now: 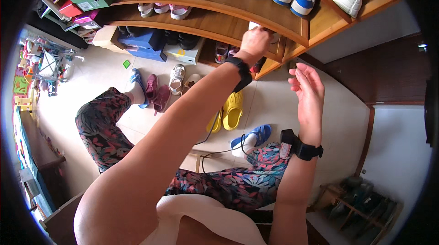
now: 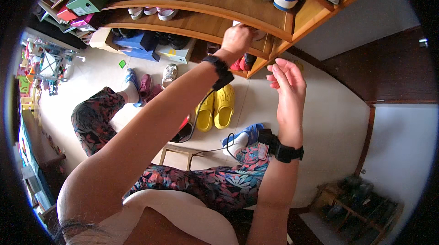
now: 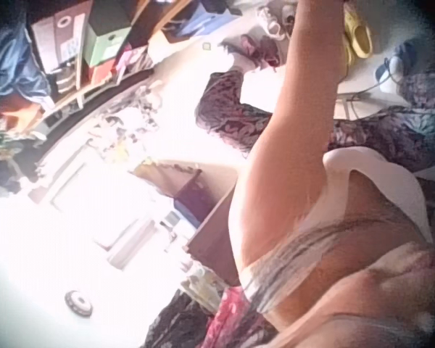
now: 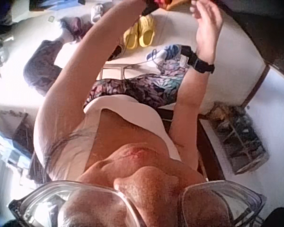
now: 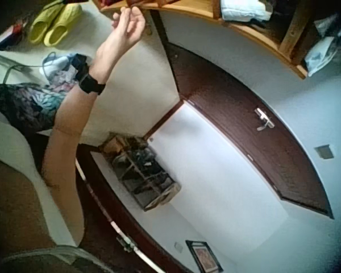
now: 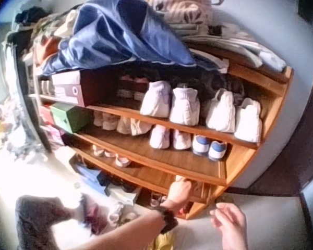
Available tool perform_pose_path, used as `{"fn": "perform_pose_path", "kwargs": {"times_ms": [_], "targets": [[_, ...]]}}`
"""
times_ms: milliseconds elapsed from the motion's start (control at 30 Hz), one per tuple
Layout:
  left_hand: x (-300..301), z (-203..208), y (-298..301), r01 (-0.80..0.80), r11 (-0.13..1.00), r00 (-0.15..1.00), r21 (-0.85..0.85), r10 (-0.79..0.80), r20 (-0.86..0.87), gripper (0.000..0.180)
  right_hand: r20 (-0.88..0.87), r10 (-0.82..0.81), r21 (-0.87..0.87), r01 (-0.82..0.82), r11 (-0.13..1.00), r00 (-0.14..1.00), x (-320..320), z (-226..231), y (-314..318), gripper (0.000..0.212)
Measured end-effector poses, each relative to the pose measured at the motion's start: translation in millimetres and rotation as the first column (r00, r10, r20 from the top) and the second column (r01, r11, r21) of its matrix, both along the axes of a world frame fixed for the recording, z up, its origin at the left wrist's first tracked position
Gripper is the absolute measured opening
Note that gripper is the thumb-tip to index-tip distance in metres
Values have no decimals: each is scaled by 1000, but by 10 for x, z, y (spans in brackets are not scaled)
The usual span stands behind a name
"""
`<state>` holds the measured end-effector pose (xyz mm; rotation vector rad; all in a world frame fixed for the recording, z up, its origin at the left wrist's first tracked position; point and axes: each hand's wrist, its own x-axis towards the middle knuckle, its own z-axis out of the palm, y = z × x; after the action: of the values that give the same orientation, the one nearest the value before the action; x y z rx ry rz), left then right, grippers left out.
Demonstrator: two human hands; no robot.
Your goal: The person organizes shoes on a wooden rack, handling a box, moving several pairs of shoes and sandals to different shelves, and placing items from the floor onto the rack.
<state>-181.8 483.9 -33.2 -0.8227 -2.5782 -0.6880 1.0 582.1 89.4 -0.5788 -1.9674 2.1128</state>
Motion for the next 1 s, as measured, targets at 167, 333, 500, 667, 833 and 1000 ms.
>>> {"fn": "perform_pose_path", "kwargs": {"times_ms": [167, 333, 500, 667, 833, 1000], "targets": [[-309, -175, 209, -72, 996, 972, 46, 60, 227, 20, -13, 4, -6, -4, 1000, 1000, -22, 78, -129, 24], [-170, -83, -45, -6, 1000, 966, 16, 2, 259, 19, -9, 40, -24, -41, 999, 999, -40, 95, -162, 24], [239, 30, -1041, -67, 938, 997, 340, 73, -4, 33, 7, 19, 0, -19, 1000, 1000, -15, 173, -178, 23], [-48, 80, -2282, -348, 906, 925, 242, 373, -66, 36, 31, 88, 21, -89, 996, 996, -45, 122, -349, 21], [-705, 228, -2846, -431, 902, 899, 15, 430, -80, 66, 74, 180, 73, -185, 980, 981, -136, 52, -617, 21], [-1230, 227, -3087, -34, 999, 999, 34, 32, 43, 54, 139, 243, 116, -260, 959, 960, -279, -67, -765, 23]]}}
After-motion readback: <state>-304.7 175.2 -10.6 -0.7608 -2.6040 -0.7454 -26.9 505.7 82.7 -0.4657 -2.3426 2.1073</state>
